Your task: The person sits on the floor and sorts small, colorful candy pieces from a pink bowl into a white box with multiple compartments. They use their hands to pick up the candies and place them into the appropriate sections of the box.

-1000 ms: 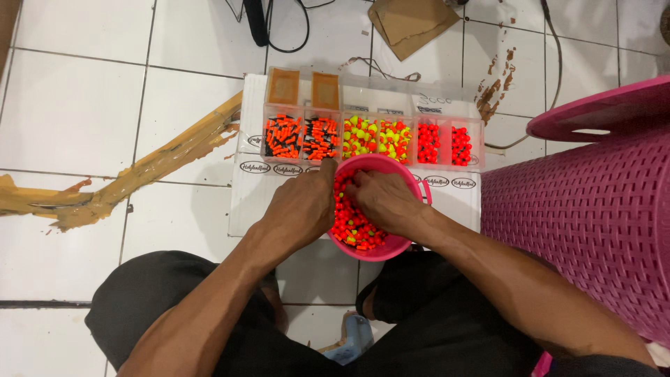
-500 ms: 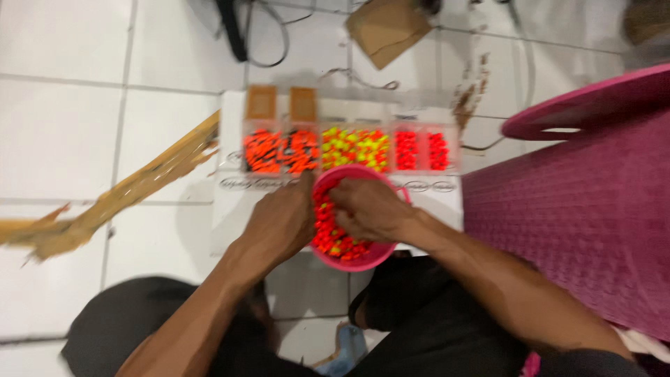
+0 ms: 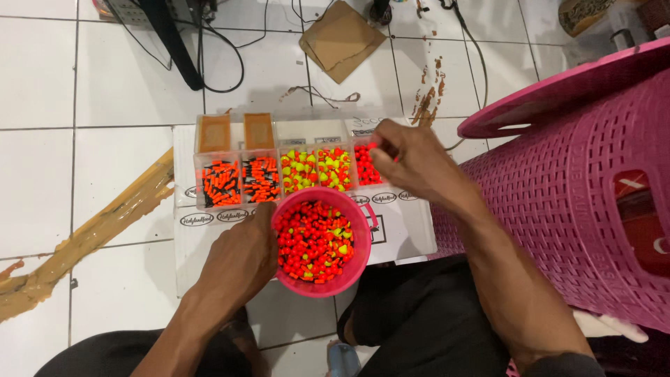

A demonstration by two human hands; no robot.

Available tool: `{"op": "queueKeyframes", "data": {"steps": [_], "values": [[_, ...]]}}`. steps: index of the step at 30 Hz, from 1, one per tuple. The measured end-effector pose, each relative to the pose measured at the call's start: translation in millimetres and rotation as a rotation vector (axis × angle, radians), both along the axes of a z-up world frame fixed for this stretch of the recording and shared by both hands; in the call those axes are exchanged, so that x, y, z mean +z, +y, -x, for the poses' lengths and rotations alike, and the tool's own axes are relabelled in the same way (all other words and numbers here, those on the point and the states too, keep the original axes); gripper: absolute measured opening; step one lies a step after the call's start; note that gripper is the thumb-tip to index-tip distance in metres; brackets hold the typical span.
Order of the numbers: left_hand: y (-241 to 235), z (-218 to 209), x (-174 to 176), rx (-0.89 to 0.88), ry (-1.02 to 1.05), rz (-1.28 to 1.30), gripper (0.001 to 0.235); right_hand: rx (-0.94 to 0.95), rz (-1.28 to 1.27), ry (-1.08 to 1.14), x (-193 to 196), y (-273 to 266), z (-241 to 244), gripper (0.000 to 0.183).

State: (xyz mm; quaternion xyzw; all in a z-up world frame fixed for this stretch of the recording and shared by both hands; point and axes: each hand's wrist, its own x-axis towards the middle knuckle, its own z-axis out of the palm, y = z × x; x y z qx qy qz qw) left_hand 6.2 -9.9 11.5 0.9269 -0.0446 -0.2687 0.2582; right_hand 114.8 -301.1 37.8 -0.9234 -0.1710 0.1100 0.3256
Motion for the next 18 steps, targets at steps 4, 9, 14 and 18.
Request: {"op": "queueKeyframes", "data": {"steps": [4, 9, 14, 18], "values": [[-1, 0, -9, -0.002, 0.03, -0.026, 0.046, -0.087, 0.042, 0.101, 6, -9, -6, 0.009], [0, -1, -11, 0.049, 0.004, 0.043, 0.015, -0.087, 0.221, 0.279, 22, 5, -8, 0.013], [-1, -4, -7, 0.06, 0.043, 0.034, 0.022, -0.039, 0.242, 0.237, 7, -1, -18, 0.009], [-1, -3, -7, 0.034, 0.049, 0.024, 0.019, -0.05, 0.266, 0.297, 4, -3, -21, 0.017]]}}
